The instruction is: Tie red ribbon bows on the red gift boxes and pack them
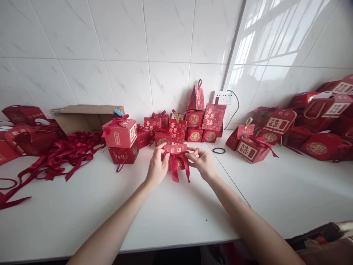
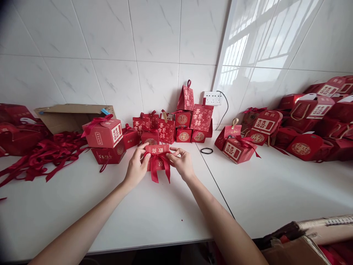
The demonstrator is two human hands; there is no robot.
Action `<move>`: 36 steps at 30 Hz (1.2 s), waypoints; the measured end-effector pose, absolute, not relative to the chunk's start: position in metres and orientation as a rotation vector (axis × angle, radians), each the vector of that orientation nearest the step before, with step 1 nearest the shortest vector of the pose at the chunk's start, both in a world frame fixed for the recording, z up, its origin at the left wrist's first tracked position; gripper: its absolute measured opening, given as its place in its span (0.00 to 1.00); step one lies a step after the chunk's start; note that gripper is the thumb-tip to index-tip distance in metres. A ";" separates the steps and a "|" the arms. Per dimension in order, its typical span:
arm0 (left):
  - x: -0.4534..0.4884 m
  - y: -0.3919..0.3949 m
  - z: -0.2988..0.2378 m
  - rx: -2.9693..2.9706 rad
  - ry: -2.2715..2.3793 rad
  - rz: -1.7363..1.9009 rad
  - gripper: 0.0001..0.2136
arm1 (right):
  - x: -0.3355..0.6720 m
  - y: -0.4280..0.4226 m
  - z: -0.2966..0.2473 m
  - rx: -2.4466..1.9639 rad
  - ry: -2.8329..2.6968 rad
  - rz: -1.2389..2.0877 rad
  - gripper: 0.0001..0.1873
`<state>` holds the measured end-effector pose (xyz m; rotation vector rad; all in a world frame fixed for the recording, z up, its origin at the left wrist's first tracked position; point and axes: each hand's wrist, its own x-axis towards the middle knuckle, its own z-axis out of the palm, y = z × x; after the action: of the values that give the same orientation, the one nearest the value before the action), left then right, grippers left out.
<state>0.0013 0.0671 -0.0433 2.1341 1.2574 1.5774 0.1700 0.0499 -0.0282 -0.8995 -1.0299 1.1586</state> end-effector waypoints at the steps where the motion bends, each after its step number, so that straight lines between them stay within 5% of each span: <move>1: 0.001 0.068 -0.043 2.120 1.248 1.572 0.05 | 0.171 0.050 -0.028 -0.907 -1.023 1.170 0.23; 5: 0.000 0.067 -0.043 2.070 1.203 1.566 0.06 | 0.174 0.049 -0.028 -0.948 -1.108 1.101 0.20; 11: 0.004 0.063 -0.043 2.098 1.137 1.568 0.04 | 0.166 0.038 -0.035 -0.828 -1.873 0.002 0.15; 14: 0.004 0.065 -0.043 2.098 1.116 1.586 0.04 | 0.164 0.036 -0.037 -0.732 -2.140 -0.251 0.20; 19: 0.002 0.067 -0.042 2.077 1.106 1.592 0.05 | 0.170 0.040 -0.038 -0.704 -2.222 -0.307 0.25; 25: 0.004 0.066 -0.042 2.093 1.145 1.599 0.06 | 0.161 0.041 -0.044 -0.708 -2.025 -0.403 0.06; 36: 0.003 0.068 -0.043 2.102 1.169 1.585 0.05 | 0.158 0.031 -0.042 -0.396 -2.135 -0.230 0.10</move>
<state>0.0029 0.0677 -0.0431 2.1021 1.1691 1.5846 0.1582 0.0312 -0.0422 -0.3960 -2.1351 -0.2300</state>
